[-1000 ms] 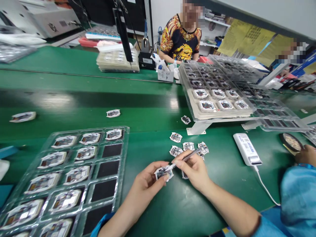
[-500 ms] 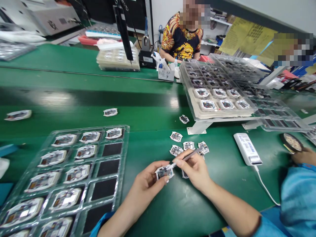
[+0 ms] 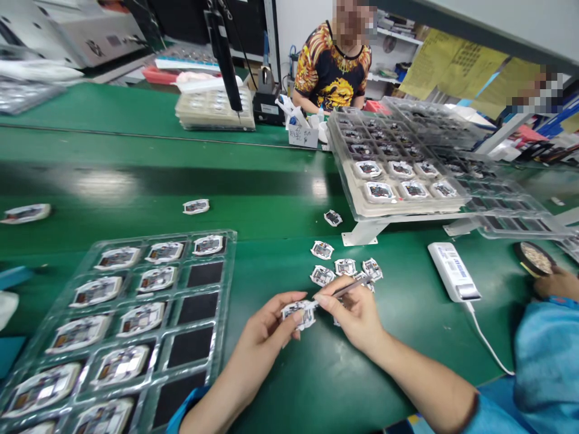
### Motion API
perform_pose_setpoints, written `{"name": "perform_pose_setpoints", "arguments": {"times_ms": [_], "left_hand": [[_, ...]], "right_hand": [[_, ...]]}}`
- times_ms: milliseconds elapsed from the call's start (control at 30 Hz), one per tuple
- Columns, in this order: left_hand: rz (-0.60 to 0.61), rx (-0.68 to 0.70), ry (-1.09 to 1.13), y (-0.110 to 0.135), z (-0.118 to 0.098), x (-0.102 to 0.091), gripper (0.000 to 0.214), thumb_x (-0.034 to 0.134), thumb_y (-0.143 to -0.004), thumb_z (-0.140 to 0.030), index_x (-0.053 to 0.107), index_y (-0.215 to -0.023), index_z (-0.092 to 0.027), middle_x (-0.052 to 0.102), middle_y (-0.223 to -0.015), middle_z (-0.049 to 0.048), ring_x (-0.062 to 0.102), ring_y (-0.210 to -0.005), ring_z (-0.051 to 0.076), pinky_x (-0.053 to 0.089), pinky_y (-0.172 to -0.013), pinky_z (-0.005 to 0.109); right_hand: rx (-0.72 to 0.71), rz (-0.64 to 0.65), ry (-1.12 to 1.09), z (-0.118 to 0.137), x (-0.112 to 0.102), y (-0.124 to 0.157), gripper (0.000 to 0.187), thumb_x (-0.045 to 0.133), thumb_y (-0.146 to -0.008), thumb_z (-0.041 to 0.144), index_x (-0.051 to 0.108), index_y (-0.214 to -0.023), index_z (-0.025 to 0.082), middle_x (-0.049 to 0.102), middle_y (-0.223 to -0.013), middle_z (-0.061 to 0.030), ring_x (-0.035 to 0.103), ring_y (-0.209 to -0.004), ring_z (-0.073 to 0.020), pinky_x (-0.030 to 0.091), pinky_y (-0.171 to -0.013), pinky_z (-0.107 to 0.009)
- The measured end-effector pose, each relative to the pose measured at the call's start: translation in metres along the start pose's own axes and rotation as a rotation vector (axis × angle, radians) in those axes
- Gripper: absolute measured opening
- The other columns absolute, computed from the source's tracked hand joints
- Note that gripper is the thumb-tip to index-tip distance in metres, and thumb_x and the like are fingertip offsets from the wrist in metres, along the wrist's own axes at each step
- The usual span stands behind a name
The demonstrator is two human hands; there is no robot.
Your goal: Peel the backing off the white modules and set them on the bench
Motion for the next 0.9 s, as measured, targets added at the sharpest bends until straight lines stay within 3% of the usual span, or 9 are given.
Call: {"name": "perform_pose_setpoints", "arguments": {"times_ms": [333, 533, 667, 767, 900], "left_hand": [[-0.067, 0.015, 0.032, -0.0044, 0.0105, 0.0055, 0.040, 0.073, -0.074, -0.049, 0.068, -0.094, -0.015, 0.057, -0.059, -0.0037, 0.043, -0.054, 0.012, 0.033, -0.052, 0.025], [-0.042, -0.042, 0.103, -0.0028, 0.0101, 0.0046, 0.041, 0.073, -0.075, -0.047, 0.069, -0.101, -0.015, 0.060, -0.065, -0.0019, 0.050, -0.061, 0.014, 0.039, -0.058, 0.025], [-0.015, -0.036, 0.151, -0.0012, 0.0104, 0.0030, 0.041, 0.068, -0.079, -0.045, 0.070, -0.106, -0.014, 0.065, -0.069, 0.0020, 0.052, -0.064, 0.017, 0.039, -0.059, 0.028], [0.000, -0.034, 0.160, -0.0007, 0.0105, 0.0030, 0.040, 0.066, -0.080, -0.045, 0.070, -0.104, -0.014, 0.065, -0.069, 0.0029, 0.052, -0.063, 0.017, 0.039, -0.057, 0.028], [0.013, -0.014, 0.117, -0.0007, 0.0097, 0.0051, 0.038, 0.068, -0.080, -0.044, 0.070, -0.102, -0.014, 0.064, -0.064, 0.0012, 0.051, -0.060, 0.016, 0.037, -0.056, 0.028]], "right_hand": [[-0.081, 0.028, 0.087, 0.0015, 0.0047, 0.0079, 0.007, 0.070, -0.086, 0.028, 0.070, -0.082, 0.022, 0.076, -0.078, -0.0042, 0.072, -0.074, -0.0188, 0.057, -0.070, -0.031], [-0.209, 0.003, 0.178, 0.0059, 0.0009, 0.0066, 0.002, 0.068, -0.087, 0.023, 0.069, -0.086, 0.022, 0.074, -0.085, -0.0057, 0.071, -0.084, -0.0202, 0.055, -0.080, -0.035], [-0.122, -0.034, 0.113, 0.0042, -0.0028, 0.0028, 0.005, 0.069, -0.087, 0.026, 0.068, -0.085, 0.022, 0.072, -0.080, -0.0032, 0.069, -0.077, -0.0185, 0.054, -0.073, -0.032], [-0.046, 0.021, 0.074, 0.0008, -0.0020, 0.0023, 0.009, 0.071, -0.085, 0.030, 0.069, -0.083, 0.021, 0.073, -0.077, -0.0024, 0.069, -0.072, -0.0179, 0.054, -0.069, -0.030], [-0.047, 0.079, 0.091, -0.0028, 0.0002, 0.0028, 0.010, 0.071, -0.084, 0.031, 0.070, -0.084, 0.021, 0.073, -0.081, -0.0037, 0.069, -0.077, -0.0194, 0.054, -0.073, -0.033]]}}
Point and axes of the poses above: each hand's wrist, its own y-axis away from the middle knuckle, its own x-axis out of the palm, z = x × y, the point moved 1 cm from there along -y, towards the middle knuckle
